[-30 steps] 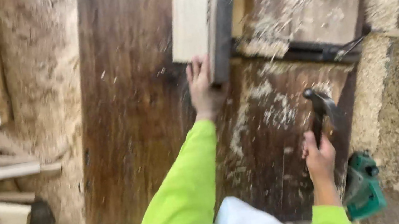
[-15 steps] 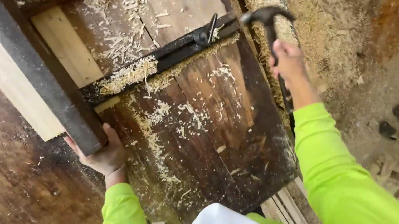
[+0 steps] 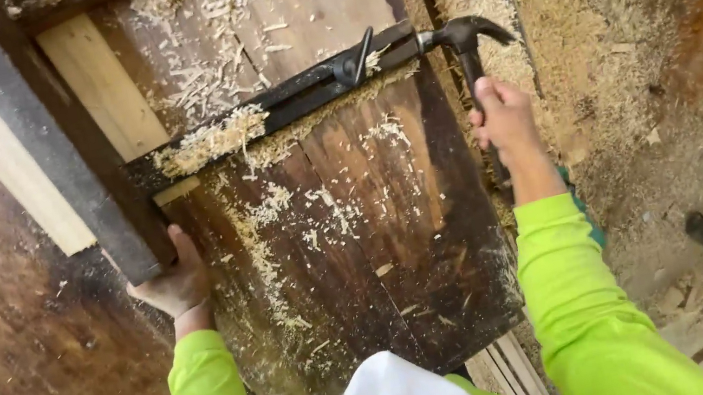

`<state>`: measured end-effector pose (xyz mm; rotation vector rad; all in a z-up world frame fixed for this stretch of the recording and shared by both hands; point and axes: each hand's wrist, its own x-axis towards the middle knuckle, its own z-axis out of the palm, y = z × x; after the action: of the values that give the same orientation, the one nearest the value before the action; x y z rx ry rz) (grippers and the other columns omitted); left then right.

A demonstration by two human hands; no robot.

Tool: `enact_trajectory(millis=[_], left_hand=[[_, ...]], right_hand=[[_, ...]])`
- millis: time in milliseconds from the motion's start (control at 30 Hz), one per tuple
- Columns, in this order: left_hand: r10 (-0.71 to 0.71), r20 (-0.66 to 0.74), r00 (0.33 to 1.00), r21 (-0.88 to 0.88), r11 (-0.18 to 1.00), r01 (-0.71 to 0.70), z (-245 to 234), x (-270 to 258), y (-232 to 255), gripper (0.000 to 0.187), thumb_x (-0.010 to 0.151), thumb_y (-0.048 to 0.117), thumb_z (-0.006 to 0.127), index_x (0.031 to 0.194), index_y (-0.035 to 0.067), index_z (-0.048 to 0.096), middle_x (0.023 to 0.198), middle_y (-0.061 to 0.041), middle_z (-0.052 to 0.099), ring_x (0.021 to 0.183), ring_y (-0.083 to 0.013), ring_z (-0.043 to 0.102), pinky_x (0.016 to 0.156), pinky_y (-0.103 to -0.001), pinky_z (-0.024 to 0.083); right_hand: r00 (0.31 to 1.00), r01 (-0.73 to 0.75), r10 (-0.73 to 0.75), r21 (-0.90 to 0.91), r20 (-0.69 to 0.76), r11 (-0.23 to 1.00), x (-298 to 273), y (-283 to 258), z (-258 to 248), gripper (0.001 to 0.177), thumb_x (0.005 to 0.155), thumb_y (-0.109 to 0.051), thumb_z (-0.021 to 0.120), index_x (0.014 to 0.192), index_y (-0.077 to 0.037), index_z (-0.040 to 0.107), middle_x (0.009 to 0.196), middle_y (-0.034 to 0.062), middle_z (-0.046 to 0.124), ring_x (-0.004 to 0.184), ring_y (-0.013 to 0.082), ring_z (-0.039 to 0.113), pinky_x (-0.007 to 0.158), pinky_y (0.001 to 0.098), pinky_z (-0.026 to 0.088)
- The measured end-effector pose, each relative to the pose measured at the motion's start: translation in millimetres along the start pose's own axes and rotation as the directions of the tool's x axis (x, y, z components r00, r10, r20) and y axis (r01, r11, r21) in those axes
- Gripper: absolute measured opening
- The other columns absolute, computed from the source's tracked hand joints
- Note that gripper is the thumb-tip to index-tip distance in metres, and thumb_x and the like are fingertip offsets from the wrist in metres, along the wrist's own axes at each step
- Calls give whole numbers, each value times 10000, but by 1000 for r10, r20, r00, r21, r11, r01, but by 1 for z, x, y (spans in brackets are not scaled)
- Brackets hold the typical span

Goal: Measuring, fitting, and assembling wooden components for furniture in a workshop.

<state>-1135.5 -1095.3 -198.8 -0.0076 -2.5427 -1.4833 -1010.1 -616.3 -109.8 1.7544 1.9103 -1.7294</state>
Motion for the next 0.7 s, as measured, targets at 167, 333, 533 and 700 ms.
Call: enact_trajectory(millis=[167, 333, 533, 700], left_hand=[[133, -29, 991, 77, 989, -130, -1, 7, 12, 662, 1002, 193, 797, 1516, -64, 469, 1320, -215, 714, 1148, -331, 757, 1048, -423, 620], [74, -10, 997, 71, 995, -73, 4, 6, 5, 689, 1007, 199, 786, 1532, -93, 449, 1281, -206, 739, 1120, -323, 779, 1049, -405, 639], [-14, -33, 999, 119, 993, 18, -1, -2, -4, 812, 965, 220, 804, 1546, -142, 367, 1203, -197, 749, 1025, -310, 782, 962, -392, 642], [24, -16, 1000, 135, 991, -22, 1, -3, -2, 805, 958, 191, 825, 1529, -161, 381, 1223, -220, 738, 1074, -329, 765, 1009, -403, 604]], right_hand=[[997, 73, -67, 188, -40, 979, 4, -51, -16, 246, 1098, -324, 473, 1206, -151, 610, 661, -21, 542, 450, 61, 444, 378, 209, 396], [969, 225, -155, 434, -190, 872, 78, -114, -28, 301, 1124, -336, 444, 1152, -90, 614, 670, -26, 544, 465, 57, 436, 386, 208, 371], [970, 209, -148, 352, -193, 912, 146, -148, 56, 295, 1097, -321, 550, 1134, -29, 562, 676, 8, 594, 472, 82, 496, 394, 232, 437], [982, 121, -115, -29, 153, 992, 114, -156, 58, 288, 1088, -339, 521, 1247, -122, 627, 667, -43, 554, 467, 38, 457, 394, 200, 417]])
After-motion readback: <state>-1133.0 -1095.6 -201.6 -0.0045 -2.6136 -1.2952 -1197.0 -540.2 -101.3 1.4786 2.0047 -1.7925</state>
